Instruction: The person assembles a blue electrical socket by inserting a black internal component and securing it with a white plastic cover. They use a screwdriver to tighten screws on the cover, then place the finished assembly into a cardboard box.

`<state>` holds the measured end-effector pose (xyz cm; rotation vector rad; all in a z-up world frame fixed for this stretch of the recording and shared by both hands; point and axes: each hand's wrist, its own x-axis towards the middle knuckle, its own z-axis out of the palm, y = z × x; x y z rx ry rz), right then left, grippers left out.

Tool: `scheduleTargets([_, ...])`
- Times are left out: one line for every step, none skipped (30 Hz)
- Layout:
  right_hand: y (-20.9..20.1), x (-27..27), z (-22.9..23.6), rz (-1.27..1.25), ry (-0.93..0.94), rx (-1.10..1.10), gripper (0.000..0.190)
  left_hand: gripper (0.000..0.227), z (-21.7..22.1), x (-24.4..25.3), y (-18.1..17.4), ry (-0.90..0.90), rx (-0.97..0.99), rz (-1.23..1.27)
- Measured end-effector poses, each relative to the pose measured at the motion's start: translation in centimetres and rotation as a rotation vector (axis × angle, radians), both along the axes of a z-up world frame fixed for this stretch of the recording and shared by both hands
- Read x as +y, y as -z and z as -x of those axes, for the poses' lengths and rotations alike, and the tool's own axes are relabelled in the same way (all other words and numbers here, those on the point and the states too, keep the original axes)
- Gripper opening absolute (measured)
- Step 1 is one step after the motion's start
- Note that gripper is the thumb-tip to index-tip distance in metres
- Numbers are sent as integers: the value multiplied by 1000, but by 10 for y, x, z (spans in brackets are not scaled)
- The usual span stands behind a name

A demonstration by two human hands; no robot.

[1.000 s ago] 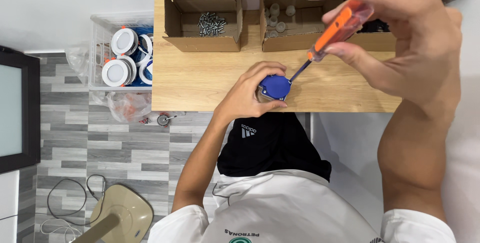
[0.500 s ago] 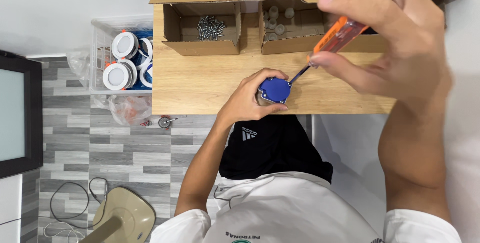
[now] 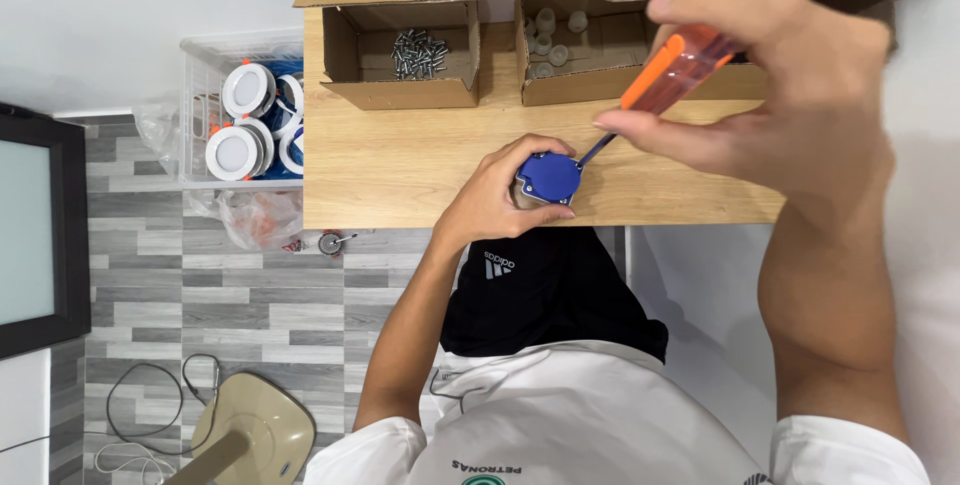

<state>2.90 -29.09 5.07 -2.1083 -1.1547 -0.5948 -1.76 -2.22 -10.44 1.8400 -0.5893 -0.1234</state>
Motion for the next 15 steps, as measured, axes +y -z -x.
scheduleTargets([2, 3, 0, -17, 1, 10, 66, 64, 0, 0, 0, 0, 3, -3])
scheduleTargets([5, 6, 1, -34, 1, 21, 62, 64, 0, 0, 0, -1, 7, -7])
scheduleTargets([3, 7, 0, -34, 1, 22, 62, 64, 0, 0, 0, -1, 7, -7])
scheduleTargets([1, 8, 0, -21, -25, 0, 64, 64, 0, 0, 1, 1, 1, -3])
scheduleTargets([0, 9, -1, -8, -50, -22, 66, 63, 0, 0, 2, 2, -5, 0])
scheduleTargets([-12, 8, 1, -8, -52, -22, 66, 63, 0, 0, 2, 1, -5, 0])
scheduleTargets([-24, 8, 2, -6, -208, 204, 62, 63, 0, 1, 3, -2, -1, -2])
scheduleTargets([-36, 7, 4, -1, -366, 428, 63, 63, 0, 0, 3, -3, 3, -4])
scheduleTargets([-43, 6, 4, -2, -366, 429, 63, 63, 0, 0, 3, -3, 4, -4])
scheduleTargets([-49, 5, 4, 92, -319, 517, 55, 63, 0, 0, 3, -4, 0, -7])
scheduleTargets([-56, 3, 5, 185, -271, 604, 51, 64, 0, 0, 2, -5, -3, -9])
scheduleTargets([-53, 1, 6, 185, -268, 603, 51, 64, 0, 0, 1, -3, -5, -9])
scheduleTargets([-51, -2, 8, 100, -308, 567, 46, 64, 0, 0, 0, -2, 4, -9])
scheduleTargets([-48, -4, 10, 17, -349, 530, 42, 64, 0, 0, 0, -3, 13, -8])
scheduleTargets([-46, -3, 10, 18, -348, 530, 42, 64, 0, 0, 2, -2, 12, -7])
